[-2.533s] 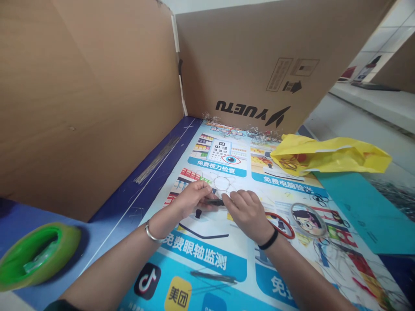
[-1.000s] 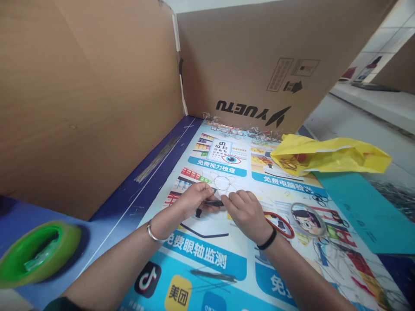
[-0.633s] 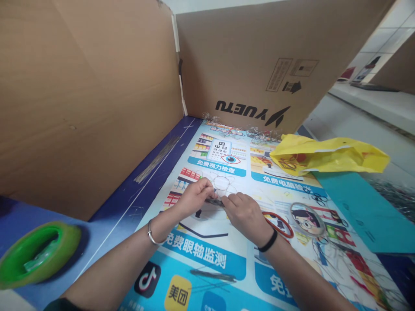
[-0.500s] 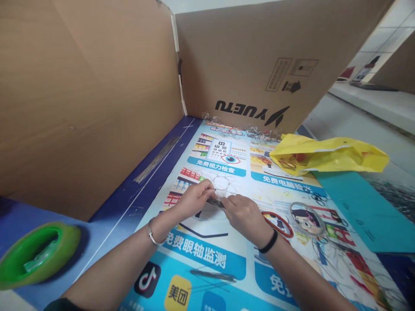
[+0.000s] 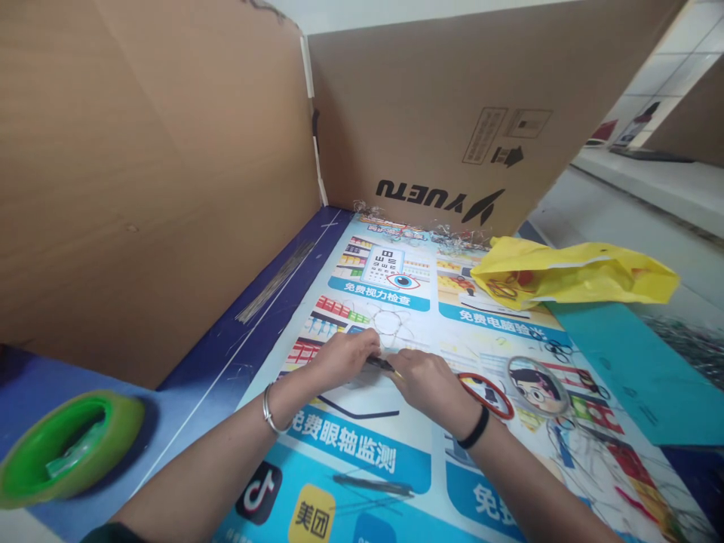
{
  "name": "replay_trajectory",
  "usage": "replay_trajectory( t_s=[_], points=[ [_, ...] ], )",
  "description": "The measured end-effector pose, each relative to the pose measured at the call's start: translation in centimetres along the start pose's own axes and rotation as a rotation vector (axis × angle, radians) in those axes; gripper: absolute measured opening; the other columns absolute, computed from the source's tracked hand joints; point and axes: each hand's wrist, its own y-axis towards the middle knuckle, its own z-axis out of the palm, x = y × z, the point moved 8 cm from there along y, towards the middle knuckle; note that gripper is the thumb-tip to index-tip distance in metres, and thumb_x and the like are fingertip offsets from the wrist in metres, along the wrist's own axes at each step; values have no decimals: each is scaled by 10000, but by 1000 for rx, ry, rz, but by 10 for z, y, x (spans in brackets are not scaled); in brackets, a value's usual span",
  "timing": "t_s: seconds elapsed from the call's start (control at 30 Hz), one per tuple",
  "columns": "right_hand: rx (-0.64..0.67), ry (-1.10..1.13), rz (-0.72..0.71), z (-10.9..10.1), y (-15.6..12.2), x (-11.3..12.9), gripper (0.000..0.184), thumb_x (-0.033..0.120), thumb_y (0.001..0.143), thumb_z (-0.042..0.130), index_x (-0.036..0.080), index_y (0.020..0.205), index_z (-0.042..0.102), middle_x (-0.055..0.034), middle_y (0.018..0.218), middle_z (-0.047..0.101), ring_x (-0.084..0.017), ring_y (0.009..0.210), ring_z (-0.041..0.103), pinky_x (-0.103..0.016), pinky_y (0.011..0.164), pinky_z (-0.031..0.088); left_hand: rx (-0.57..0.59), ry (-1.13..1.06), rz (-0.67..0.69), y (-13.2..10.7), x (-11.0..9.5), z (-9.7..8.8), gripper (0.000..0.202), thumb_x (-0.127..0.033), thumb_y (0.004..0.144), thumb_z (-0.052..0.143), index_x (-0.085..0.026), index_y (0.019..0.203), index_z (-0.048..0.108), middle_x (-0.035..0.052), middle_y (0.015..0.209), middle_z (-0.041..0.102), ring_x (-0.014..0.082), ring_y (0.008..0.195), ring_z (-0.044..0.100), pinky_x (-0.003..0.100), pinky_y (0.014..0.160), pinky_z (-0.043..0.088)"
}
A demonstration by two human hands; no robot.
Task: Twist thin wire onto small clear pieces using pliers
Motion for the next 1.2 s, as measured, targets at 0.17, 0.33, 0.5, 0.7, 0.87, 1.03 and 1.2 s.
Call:
replay_trajectory(
  t_s=[0.17, 0.33, 0.5, 0.7, 0.87, 1.03, 1.2],
  points=[
    [-177, -35, -21, -3, 1, 4, 175, 316, 830, 534, 179, 919, 597, -52, 790, 600, -175, 761, 540, -282, 657, 377, -94, -132, -95, 5, 12, -19, 169, -267, 827, 407, -222, 784, 565, -12, 732, 653, 142, 696, 583, 230, 646, 403],
    [-226, 34, -11, -1, 1, -1, 183, 313, 836, 524, 168, 917, 600, -56, 807, 593, -166, 799, 525, -276, 697, 381, -424, -378, -247, 7, 62, -66, 174, -327, 772, 476, -180, 770, 570, 3, 699, 618, 138, 684, 576, 235, 662, 428],
    [-223, 84, 2, 1, 2, -6, 173, 304, 841, 513, 175, 911, 605, -51, 809, 597, -158, 802, 526, -273, 706, 389, -395, -92, -338, 8, 98, -80, 197, -329, 725, 522, -163, 693, 623, 1, 645, 587, 146, 668, 528, 238, 632, 404],
    [-247, 86, -3, 0, 1, -7, 163, 298, 834, 521, 184, 907, 611, -47, 798, 605, -152, 795, 533, -265, 695, 393, -237, 255, -271, 12, 84, -72, 168, -264, 747, 511, -192, 784, 658, 34, 817, 611, 169, 784, 550, 266, 728, 399],
    [-241, 107, 0, 0, 2, -7, 156, 278, 831, 518, 184, 906, 617, -44, 790, 603, -154, 794, 531, -266, 700, 393, -131, 413, -212, 6, 53, -72, 128, -250, 738, 530, -201, 780, 641, 41, 859, 609, 182, 810, 547, 260, 675, 374],
    [-226, 119, 11, 1, 3, -8, 157, 273, 828, 516, 181, 897, 621, -49, 790, 599, -160, 800, 529, -268, 710, 392, 148, 431, -197, -1, 39, -46, 50, -253, 672, 596, -206, 687, 606, 25, 700, 616, 180, 650, 541, 249, 560, 307],
    [-206, 128, 6, 3, 3, -8, 156, 271, 825, 518, 185, 910, 616, -45, 799, 596, -161, 810, 524, -273, 725, 390, 173, 452, -172, -1, 39, -34, 79, -194, 715, 530, -194, 653, 578, 46, 742, 622, 191, 677, 552, 248, 559, 303]
  ],
)
